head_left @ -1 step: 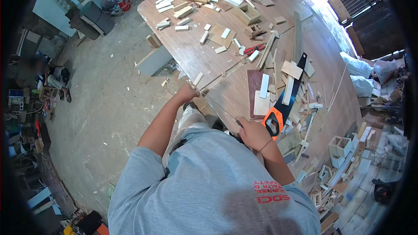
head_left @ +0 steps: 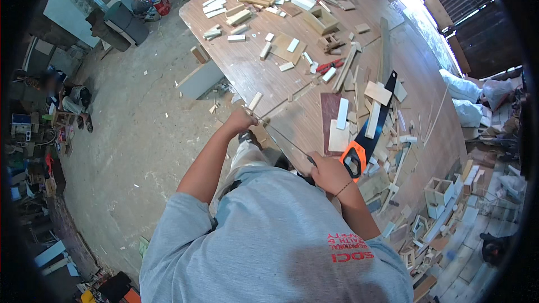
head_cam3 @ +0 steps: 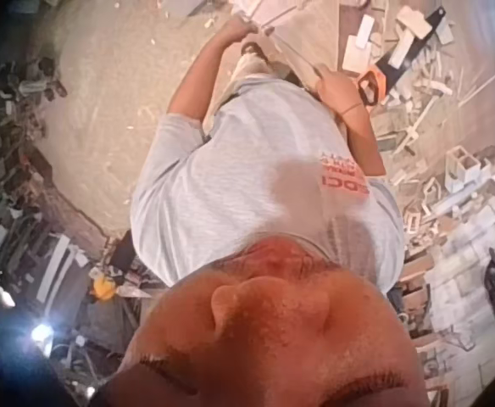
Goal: Marking, cutting, and sanding small wooden pieces to create joints for a project.
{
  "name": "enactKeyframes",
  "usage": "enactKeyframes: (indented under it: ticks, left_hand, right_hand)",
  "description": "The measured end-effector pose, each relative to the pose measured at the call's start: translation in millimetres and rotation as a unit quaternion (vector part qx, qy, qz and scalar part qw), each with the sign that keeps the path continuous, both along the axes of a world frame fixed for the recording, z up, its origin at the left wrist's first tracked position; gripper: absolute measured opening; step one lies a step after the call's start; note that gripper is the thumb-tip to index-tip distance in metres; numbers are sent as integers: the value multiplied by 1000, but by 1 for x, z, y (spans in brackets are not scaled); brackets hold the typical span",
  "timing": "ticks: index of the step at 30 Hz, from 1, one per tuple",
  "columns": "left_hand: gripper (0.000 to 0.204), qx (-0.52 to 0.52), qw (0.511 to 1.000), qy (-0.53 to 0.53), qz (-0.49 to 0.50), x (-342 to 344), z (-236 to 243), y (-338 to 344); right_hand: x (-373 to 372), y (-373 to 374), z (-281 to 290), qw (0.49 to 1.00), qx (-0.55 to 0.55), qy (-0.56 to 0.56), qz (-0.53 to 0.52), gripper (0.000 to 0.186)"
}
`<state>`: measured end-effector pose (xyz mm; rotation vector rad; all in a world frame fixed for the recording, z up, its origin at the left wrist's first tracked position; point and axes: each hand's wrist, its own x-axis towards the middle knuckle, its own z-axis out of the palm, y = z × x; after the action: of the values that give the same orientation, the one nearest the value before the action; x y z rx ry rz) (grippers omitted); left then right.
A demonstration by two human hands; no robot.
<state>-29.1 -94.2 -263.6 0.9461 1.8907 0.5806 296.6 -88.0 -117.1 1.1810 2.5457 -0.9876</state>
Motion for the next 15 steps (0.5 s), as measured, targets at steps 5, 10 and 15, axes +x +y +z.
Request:
enactKeyframes:
  ticks: [5, 10, 15]
  left_hand:
    - [21, 21, 961, -269, 51, -21, 86, 6]
    - [20, 71, 926, -362, 77, -52, 125, 4]
    - [23, 97, 968, -232, 16, -76, 167, 4]
  right_hand:
    - [-23, 22, -32, 992, 6, 94, -89, 22]
    - [-76, 41, -60, 960, -70, 214, -166, 27]
    - [-117, 57, -66, 882, -129, 346, -294, 28]
